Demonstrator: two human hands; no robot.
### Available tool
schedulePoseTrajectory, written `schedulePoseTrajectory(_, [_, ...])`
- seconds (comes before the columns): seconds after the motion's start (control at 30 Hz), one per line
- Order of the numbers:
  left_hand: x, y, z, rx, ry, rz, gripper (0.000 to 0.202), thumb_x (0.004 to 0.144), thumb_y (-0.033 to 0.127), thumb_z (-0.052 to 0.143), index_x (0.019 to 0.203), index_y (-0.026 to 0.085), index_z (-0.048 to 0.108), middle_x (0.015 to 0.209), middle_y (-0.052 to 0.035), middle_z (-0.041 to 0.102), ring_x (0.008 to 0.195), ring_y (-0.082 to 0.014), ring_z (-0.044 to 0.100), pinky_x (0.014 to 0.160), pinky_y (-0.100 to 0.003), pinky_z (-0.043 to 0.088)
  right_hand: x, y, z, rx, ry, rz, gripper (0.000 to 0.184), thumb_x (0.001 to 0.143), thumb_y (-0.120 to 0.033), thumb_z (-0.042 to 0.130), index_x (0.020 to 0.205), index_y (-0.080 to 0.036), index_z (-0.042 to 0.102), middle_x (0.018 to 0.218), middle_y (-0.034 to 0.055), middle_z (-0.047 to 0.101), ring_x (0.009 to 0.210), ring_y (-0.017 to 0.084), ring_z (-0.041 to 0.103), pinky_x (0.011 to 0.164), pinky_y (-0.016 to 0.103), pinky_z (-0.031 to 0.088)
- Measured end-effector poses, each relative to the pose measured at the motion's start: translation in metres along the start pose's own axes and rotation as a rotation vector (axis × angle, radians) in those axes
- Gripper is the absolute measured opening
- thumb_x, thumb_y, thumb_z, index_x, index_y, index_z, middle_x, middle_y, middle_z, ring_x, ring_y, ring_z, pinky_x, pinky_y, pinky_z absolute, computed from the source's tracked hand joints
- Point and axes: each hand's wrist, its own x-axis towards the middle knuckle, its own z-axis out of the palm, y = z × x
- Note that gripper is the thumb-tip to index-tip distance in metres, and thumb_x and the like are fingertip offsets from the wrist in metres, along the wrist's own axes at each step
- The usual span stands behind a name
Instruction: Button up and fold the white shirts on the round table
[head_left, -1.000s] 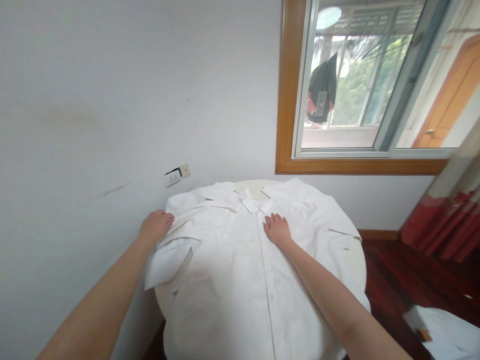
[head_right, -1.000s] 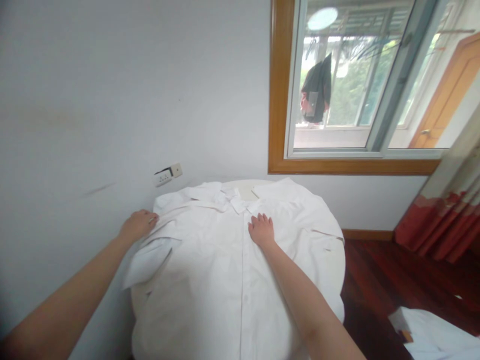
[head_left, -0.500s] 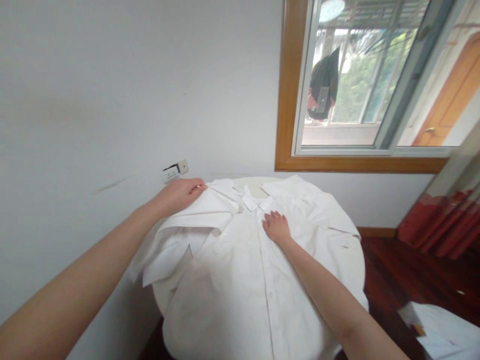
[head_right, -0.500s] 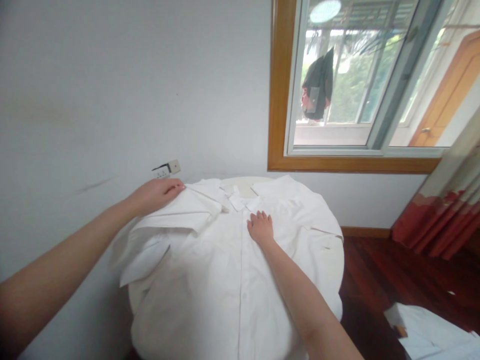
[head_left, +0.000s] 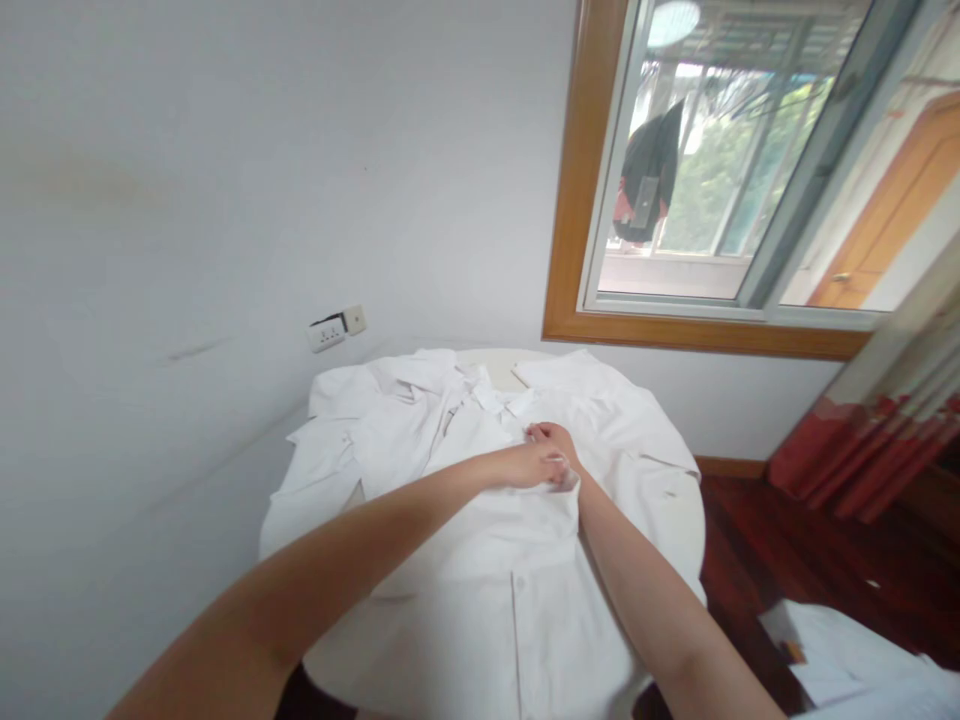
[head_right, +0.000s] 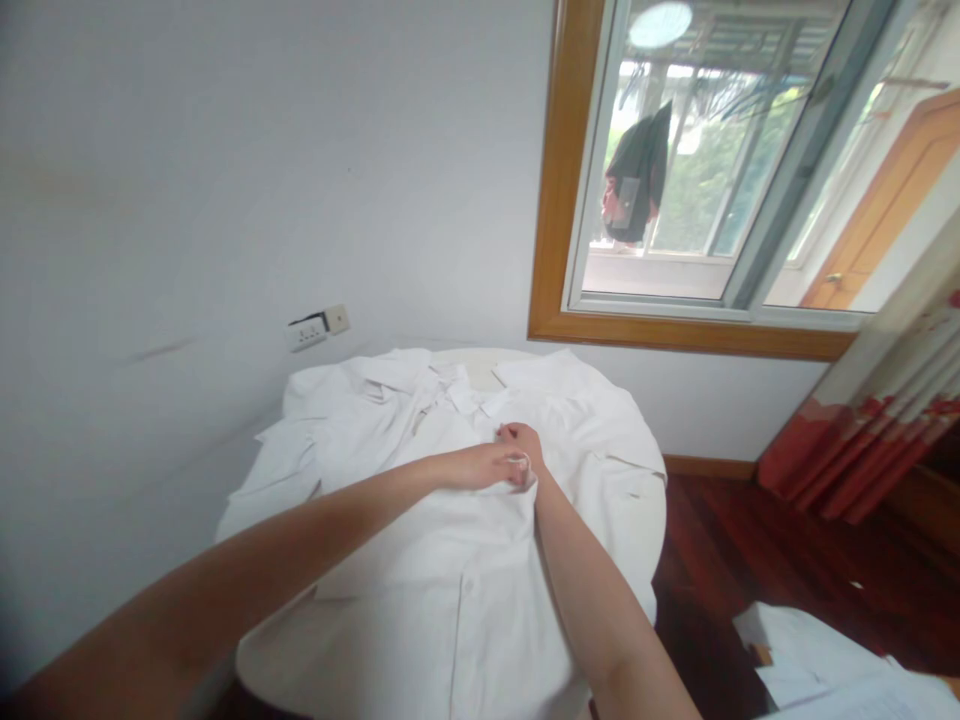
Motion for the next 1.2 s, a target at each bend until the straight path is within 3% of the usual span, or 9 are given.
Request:
schedulePoseTrajectory(0.1, [-0.031, -0.004, -0.010, 0.057, -0.011, -0.015, 0.031, 0.092, 0.036, 0.041, 0.102, 0.019, 0.064, 0.104, -0.0043, 0.069, 0.092, -0.0167, 0.061, 0.083, -0.027, 0.044, 0.004, 0.003, 0.002, 0.041, 0.012, 0.015, 0.039, 0.093, -0.034, 0.038, 0.096, -0.018, 0.074, 0.093, 0.0050, 0.074, 0.083, 0.016, 0.066, 0.071, 0.021, 0.045])
schedulePoseTrajectory(0.33, [-0.111, -0.023, -0.020, 0.448, 0.013, -0.058, 0.043, 0.096, 0.043, 0.032, 0.086, 0.020, 0.066, 0.087, -0.0044, 0.069, 0.085, -0.0186, 0.059, 0.081, -0.030, 0.038, 0.009, 0.008, -0.002, 0.108, -0.001, 0.048, 0.037, 0.090, -0.036, 0.043, 0.095, -0.017, 0.075, 0.087, 0.0051, 0.074, 0.081, 0.018, 0.064, 0.070, 0.023, 0.044])
schedulePoseTrajectory(0.53, [-0.139, -0.029, -0.018, 0.597, 0.055, -0.068, 0.040, 0.096, 0.040, 0.034, 0.078, 0.019, 0.062, 0.078, -0.0043, 0.064, 0.081, -0.0185, 0.055, 0.076, -0.030, 0.038, 0.005, 0.013, -0.020, 0.162, -0.080, -0.013, 0.036, 0.087, -0.035, 0.045, 0.092, -0.015, 0.075, 0.082, 0.0030, 0.073, 0.077, 0.016, 0.062, 0.069, 0.022, 0.044])
schedulePoseTrajectory(0.73, [-0.133, -0.003, -0.004, 0.527, 0.021, -0.073, 0.033, 0.095, 0.039, 0.035, 0.084, 0.022, 0.061, 0.077, -0.0025, 0.066, 0.076, -0.0181, 0.060, 0.067, -0.028, 0.037, -0.007, 0.010, -0.051, 0.179, -0.238, -0.030, 0.034, 0.085, -0.038, 0.052, 0.089, -0.013, 0.074, 0.084, 0.0063, 0.073, 0.077, 0.017, 0.062, 0.069, 0.024, 0.045])
schedulePoseTrajectory(0.93, [-0.096, 0.041, 0.030, 0.405, 0.036, -0.004, 0.033, 0.094, 0.041, 0.038, 0.091, 0.025, 0.066, 0.077, -0.0041, 0.069, 0.072, -0.0202, 0.063, 0.062, -0.029, 0.038, -0.033, 0.005, -0.080, -0.048, -0.376, -0.207, 0.029, 0.087, -0.036, 0.051, 0.094, -0.017, 0.073, 0.091, 0.0046, 0.073, 0.083, 0.018, 0.063, 0.076, 0.026, 0.045])
schedulePoseTrajectory(1.1, [-0.055, 0.070, 0.068, 0.194, 0.123, 0.003, 0.036, 0.094, 0.039, 0.036, 0.085, 0.020, 0.065, 0.080, -0.0069, 0.070, 0.071, -0.0192, 0.063, 0.059, -0.029, 0.039, -0.063, 0.016, -0.100, -0.221, -0.381, -0.096, 0.028, 0.085, -0.033, 0.056, 0.105, -0.020, 0.070, 0.100, 0.0069, 0.072, 0.087, 0.019, 0.065, 0.077, 0.026, 0.046])
schedulePoseTrajectory(1.2, [-0.039, 0.074, 0.072, 0.085, 0.076, 0.094, 0.041, 0.096, 0.040, 0.032, 0.078, 0.020, 0.063, 0.075, -0.0044, 0.069, 0.068, -0.0165, 0.061, 0.060, -0.028, 0.040, -0.079, 0.022, -0.108, -0.258, -0.390, -0.075, 0.028, 0.084, -0.031, 0.059, 0.108, -0.021, 0.069, 0.101, 0.0063, 0.072, 0.084, 0.017, 0.065, 0.074, 0.024, 0.045])
